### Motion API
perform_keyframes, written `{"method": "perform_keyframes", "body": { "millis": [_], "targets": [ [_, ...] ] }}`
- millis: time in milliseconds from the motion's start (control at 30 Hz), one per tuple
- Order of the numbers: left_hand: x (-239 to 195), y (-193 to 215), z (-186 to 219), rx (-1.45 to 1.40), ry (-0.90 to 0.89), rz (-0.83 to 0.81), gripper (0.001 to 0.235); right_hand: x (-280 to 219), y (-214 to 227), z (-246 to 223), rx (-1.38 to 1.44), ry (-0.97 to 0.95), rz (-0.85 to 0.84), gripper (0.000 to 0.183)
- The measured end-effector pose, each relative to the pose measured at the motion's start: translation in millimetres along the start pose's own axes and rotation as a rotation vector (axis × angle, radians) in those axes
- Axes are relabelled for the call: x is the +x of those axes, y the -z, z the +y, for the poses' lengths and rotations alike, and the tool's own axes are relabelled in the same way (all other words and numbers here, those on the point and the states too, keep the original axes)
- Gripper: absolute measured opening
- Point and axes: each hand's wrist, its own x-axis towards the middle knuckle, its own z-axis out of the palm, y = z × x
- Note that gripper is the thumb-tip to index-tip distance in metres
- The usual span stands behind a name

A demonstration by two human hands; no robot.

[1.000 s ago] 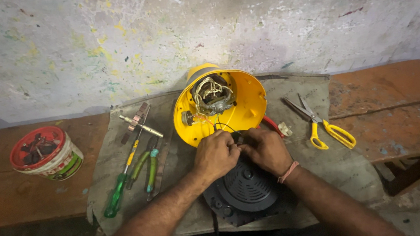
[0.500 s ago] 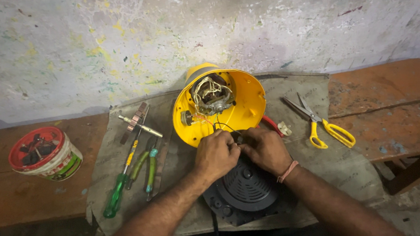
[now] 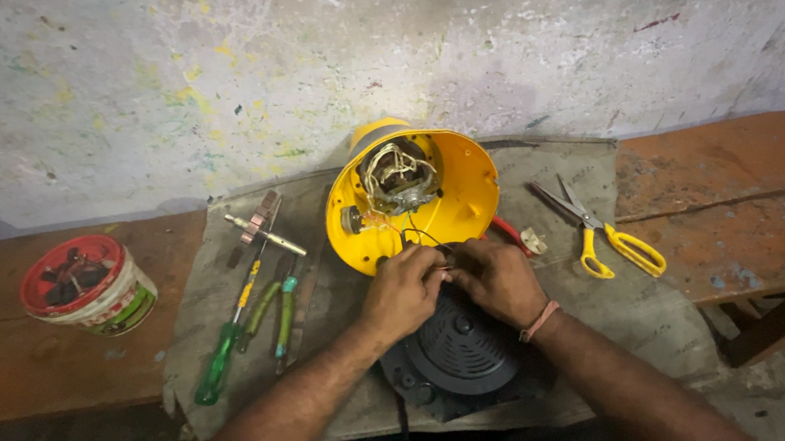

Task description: The person disassembles the base of a yellow blender, removes internal components, and uses pliers to strip a wire before reassembling the bottom plate.

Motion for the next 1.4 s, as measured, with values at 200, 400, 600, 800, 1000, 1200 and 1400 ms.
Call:
{"method": "perform_keyframes", "body": {
  "millis": [200,400,600,800,1000,1200,1400],
  "targets": [
    [1.8,7.2,-12.7,0.048,-0.107,-0.004,0.007,-0.1,0.4,0.0,-0.006,-0.013,-0.019,0.036],
    [-0.9,4.3,-12.8,0.222,-0.139,-0.014,0.008,-0.5,2.2,-1.8,0.002,-0.024,-0.033,0.035],
    [-3.4,1.8,-15.1,0.305,-0.101,-0.085,0.010,0.0,2.0,-3.2,0.003,-0.040,-0.040,0.036],
    [-4.9,1.8,-18.6,0.317,-0.045,-0.164,0.008,-0.3,2.8,-4.7,0.018,-0.039,-0.036,0.038],
    [-3.7,1.5,-14.9,0.317,-0.064,-0.120,0.009,-0.6,3.2,-4.8,0.015,-0.005,-0.032,0.036],
    [-1.0,4.6,-9.8,0.268,-0.014,-0.182,0.010,0.2,4.5,-7.4,0.021,-0.045,-0.045,0.034],
    [-0.5,4.4,-7.4,0.265,-0.014,-0.180,0.010,0.1,3.6,-6.5,0.007,-0.034,-0.032,0.035]
  ]
}}
